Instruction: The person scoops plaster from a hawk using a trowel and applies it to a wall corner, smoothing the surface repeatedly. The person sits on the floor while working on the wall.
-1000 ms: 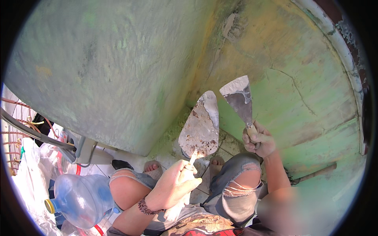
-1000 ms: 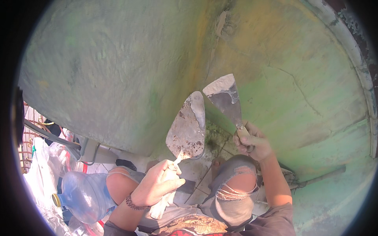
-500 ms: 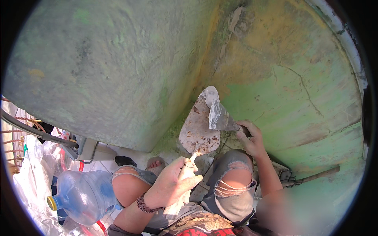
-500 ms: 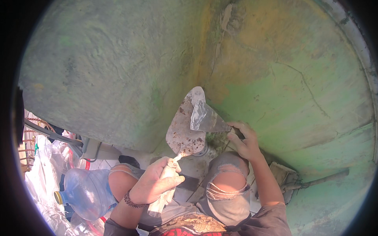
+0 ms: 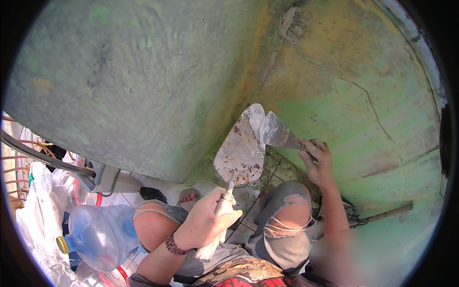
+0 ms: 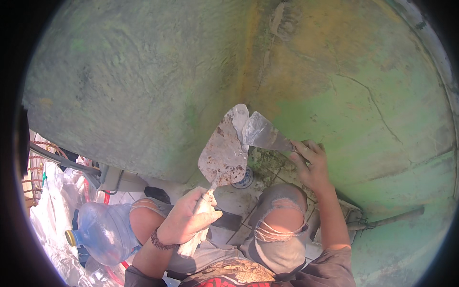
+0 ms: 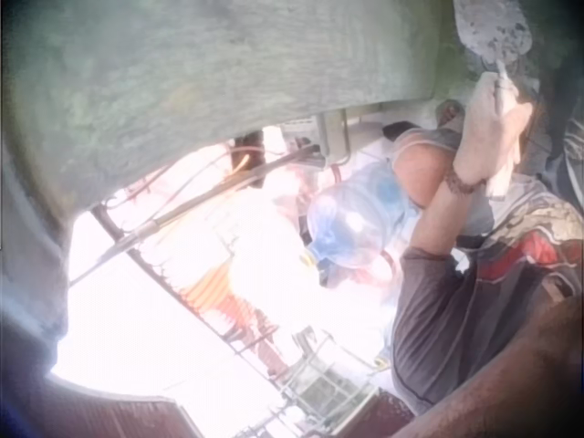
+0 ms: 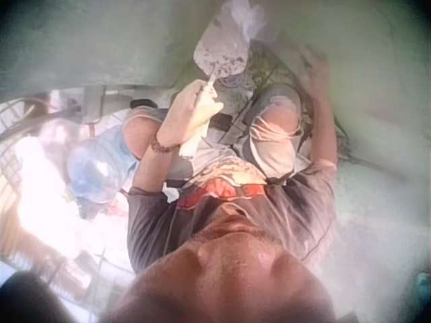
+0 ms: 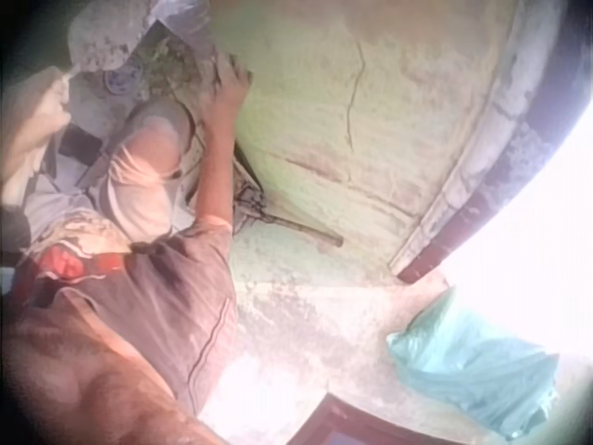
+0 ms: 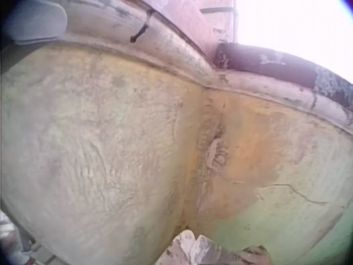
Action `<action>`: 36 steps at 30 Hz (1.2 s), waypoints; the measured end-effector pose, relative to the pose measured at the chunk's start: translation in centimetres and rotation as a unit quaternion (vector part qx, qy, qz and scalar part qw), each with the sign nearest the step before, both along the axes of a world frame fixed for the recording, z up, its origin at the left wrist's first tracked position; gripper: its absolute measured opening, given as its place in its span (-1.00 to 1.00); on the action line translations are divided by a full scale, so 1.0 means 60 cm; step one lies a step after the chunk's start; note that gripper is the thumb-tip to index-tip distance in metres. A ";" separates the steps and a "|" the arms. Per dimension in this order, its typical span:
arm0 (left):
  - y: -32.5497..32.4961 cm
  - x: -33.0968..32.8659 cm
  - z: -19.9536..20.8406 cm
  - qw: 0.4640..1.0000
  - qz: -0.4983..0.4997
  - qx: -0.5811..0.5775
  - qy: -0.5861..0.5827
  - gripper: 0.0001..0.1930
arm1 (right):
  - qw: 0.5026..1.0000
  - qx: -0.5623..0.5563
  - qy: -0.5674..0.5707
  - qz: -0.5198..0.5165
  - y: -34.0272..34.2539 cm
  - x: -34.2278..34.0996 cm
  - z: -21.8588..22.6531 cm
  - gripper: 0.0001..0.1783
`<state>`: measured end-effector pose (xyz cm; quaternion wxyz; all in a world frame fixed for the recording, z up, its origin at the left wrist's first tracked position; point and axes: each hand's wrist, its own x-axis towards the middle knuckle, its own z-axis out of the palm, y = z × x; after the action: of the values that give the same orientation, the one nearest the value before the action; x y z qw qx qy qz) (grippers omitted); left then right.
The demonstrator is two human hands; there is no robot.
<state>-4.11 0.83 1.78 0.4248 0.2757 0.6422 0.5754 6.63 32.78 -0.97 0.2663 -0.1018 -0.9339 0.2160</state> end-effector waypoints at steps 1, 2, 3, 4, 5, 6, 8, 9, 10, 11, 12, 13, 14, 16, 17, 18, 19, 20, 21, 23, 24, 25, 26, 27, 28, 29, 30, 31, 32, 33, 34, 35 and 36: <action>0.002 -0.002 0.007 1.000 -0.004 -0.008 -0.001 -0.74 | 1.000 0.018 0.001 -0.004 0.001 0.002 0.005 -0.67; 0.002 -0.002 0.010 1.000 -0.004 -0.012 -0.008 -0.74 | 0.999 0.036 0.002 -0.006 0.002 0.003 0.008 -0.67; 0.002 -0.001 0.011 1.000 -0.003 -0.017 -0.014 -0.74 | 0.999 0.027 0.002 -0.028 0.003 0.002 0.011 -0.68; 0.002 -0.001 0.009 1.000 0.001 -0.017 -0.026 -0.74 | 0.999 0.018 0.002 -0.050 0.005 0.001 0.014 -0.68; 0.003 -0.003 0.009 0.999 0.003 -0.016 -0.036 -0.74 | 0.997 0.010 0.003 -0.073 0.006 0.002 0.016 -0.68; 0.004 -0.004 0.016 0.998 0.002 -0.020 -0.060 -0.74 | 0.997 -0.012 0.013 -0.081 0.007 0.004 0.016 -0.70; 0.007 -0.004 0.033 0.994 0.001 -0.027 -0.106 -0.75 | 0.993 -0.056 0.032 -0.094 0.009 0.012 0.011 -0.71; 0.008 -0.003 0.032 0.992 0.013 -0.031 -0.121 -0.75 | 0.980 -0.182 0.025 -0.079 0.007 0.018 0.004 -0.70; 0.009 -0.003 0.031 0.990 0.025 -0.035 -0.135 -0.75 | 0.950 -0.304 0.019 -0.062 0.004 0.026 -0.004 -0.68; 0.010 -0.002 0.031 0.987 0.036 -0.038 -0.152 -0.75 | 0.906 -0.420 0.010 -0.045 -0.001 0.032 -0.005 -0.65; 0.012 -0.001 0.029 0.988 0.033 -0.032 -0.144 -0.75 | 0.879 -0.476 -0.002 -0.025 -0.006 0.036 -0.003 -0.62; 0.013 0.000 0.026 0.990 0.030 -0.027 -0.136 -0.75 | 0.848 -0.529 -0.015 -0.006 -0.014 0.039 0.001 -0.58; 0.013 0.000 0.026 0.991 0.029 -0.023 -0.128 -0.74 | 0.813 -0.582 -0.027 0.015 -0.024 0.037 0.005 -0.55; 0.018 -0.002 0.033 0.990 0.016 -0.024 -0.135 -0.74 | 0.796 -0.605 -0.027 0.020 -0.041 0.033 0.011 -0.53; 0.019 -0.002 0.034 0.990 0.008 -0.024 -0.139 -0.75 | 0.787 -0.616 -0.027 0.020 -0.047 0.034 0.011 -0.52; 0.018 -0.003 0.030 0.993 -0.001 -0.007 -0.121 -0.76 | 0.800 -0.598 -0.022 0.030 -0.047 0.036 0.005 -0.53; 0.019 -0.006 0.022 0.995 -0.011 0.011 -0.102 -0.77 | 0.813 -0.581 -0.018 0.040 -0.045 0.037 -0.007 -0.53; 0.018 -0.007 0.018 0.996 -0.020 0.028 -0.084 -0.78 | 0.825 -0.562 -0.014 0.050 -0.044 0.037 -0.017 -0.54; 0.018 -0.007 0.018 0.995 -0.022 0.021 -0.090 -0.77 | 0.851 -0.522 -0.009 0.050 -0.043 0.038 -0.026 -0.57; 0.017 -0.008 0.018 0.994 -0.026 0.006 -0.103 -0.76 | 0.898 -0.438 0.002 0.051 -0.042 0.038 -0.039 -0.64; 0.016 -0.008 0.017 0.996 -0.023 0.017 -0.086 -0.75 | 0.938 -0.344 0.027 0.041 -0.042 0.034 -0.043 -0.67; 0.015 -0.007 0.014 0.997 -0.019 0.028 -0.070 -0.75 | 0.967 -0.247 0.051 0.031 -0.043 0.028 -0.046 -0.69; 0.014 -0.006 0.013 0.998 -0.016 0.039 -0.054 -0.75 | 0.986 -0.147 0.075 0.020 -0.043 0.024 -0.046 -0.71; 0.013 -0.006 0.008 0.998 -0.023 0.047 -0.017 -0.75 | 0.988 -0.134 0.074 0.012 -0.043 0.021 -0.043 -0.72; 0.011 -0.007 0.000 0.998 -0.029 0.055 0.021 -0.74 | 0.990 -0.121 0.073 0.004 -0.044 0.018 -0.037 -0.73; 0.011 -0.008 -0.005 0.996 -0.036 0.065 0.059 -0.74 | 0.992 -0.107 0.071 -0.005 -0.044 0.016 -0.030 -0.74; 0.010 -0.009 -0.004 0.998 -0.032 0.057 0.025 -0.74 | 0.992 -0.102 0.070 -0.005 -0.043 0.013 -0.024 -0.74; 0.010 -0.009 -0.001 0.998 -0.029 0.050 -0.009 -0.74 | 0.993 -0.096 0.069 -0.005 -0.043 0.011 -0.018 -0.74; 0.008 -0.008 0.002 0.998 -0.025 0.043 -0.042 -0.74 | 0.994 -0.091 0.068 -0.005 -0.044 0.009 -0.013 -0.74; 0.008 -0.009 0.009 0.996 -0.019 0.035 -0.083 -0.74 | 0.994 -0.092 0.062 -0.006 -0.045 0.009 -0.009 -0.74; 0.009 -0.009 0.017 0.992 -0.012 0.027 -0.123 -0.75 | 0.994 -0.093 0.056 -0.008 -0.046 0.009 -0.006 -0.74; 0.010 -0.008 0.021 0.987 -0.006 0.019 -0.162 -0.75 | 0.994 -0.095 0.051 -0.009 -0.047 0.008 -0.003 -0.74; 0.010 -0.007 0.021 0.986 -0.004 0.023 -0.162 -0.75 | 0.994 -0.094 0.053 -0.009 -0.047 0.008 0.000 -0.74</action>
<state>-4.53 1.41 3.05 0.5191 0.1907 0.5503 0.6256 7.12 29.93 -0.98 0.3064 -0.1236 -0.8929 0.3058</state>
